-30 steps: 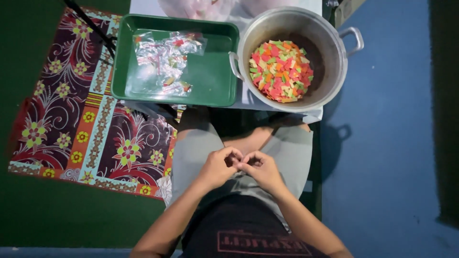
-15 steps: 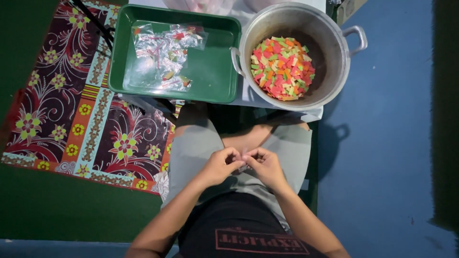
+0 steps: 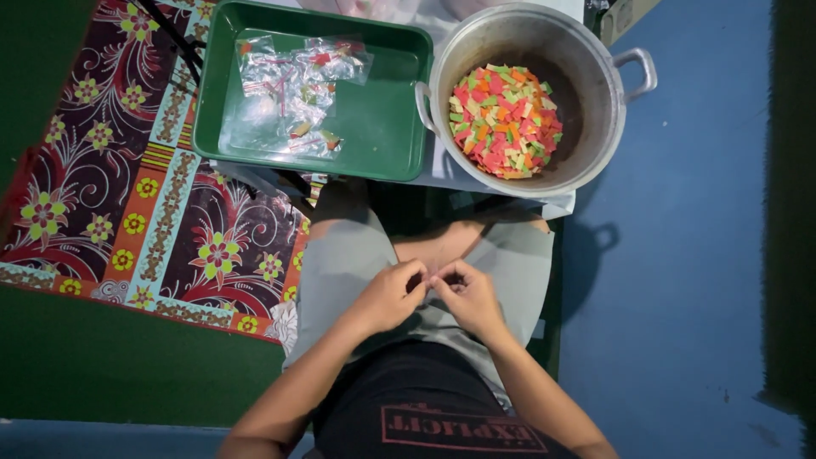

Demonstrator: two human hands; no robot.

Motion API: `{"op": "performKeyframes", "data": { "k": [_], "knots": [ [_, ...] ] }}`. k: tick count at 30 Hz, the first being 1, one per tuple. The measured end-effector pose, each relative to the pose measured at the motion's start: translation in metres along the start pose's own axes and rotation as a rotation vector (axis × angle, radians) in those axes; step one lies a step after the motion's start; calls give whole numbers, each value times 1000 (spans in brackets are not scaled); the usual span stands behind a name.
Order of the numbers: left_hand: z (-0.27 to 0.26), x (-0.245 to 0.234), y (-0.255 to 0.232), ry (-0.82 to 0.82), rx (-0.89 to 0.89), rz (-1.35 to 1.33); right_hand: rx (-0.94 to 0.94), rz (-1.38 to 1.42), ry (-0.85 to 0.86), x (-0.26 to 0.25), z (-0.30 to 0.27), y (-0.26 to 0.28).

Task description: Packaging small colorful snacks into individual plastic bags from a large pot while sitting on the floor.

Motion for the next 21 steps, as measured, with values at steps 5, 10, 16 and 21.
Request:
{"op": "performKeyframes", "data": {
  "k": [5, 10, 16, 21],
  "knots": [
    [6, 16, 12, -85, 76, 166, -75, -222, -5, 0, -1, 12],
    [9, 14, 10, -196, 68, 303, -227, -354, -27, 4, 4, 23],
    [10, 28, 12, -211, 125, 405, -149, -387, 30, 6, 8, 16],
    [14, 35, 30, -172, 125, 330, -86, -416, 34, 5, 5, 22]
  ]
}}
Point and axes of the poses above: each hand's wrist, its own z-axis towards the middle knuckle, its own x-axis out of the palm, y = z × x, the point moved 5 cm from there along z, towards the middle knuckle, and after that the axes turned 13 degrees about z, right-handed, at the moved point
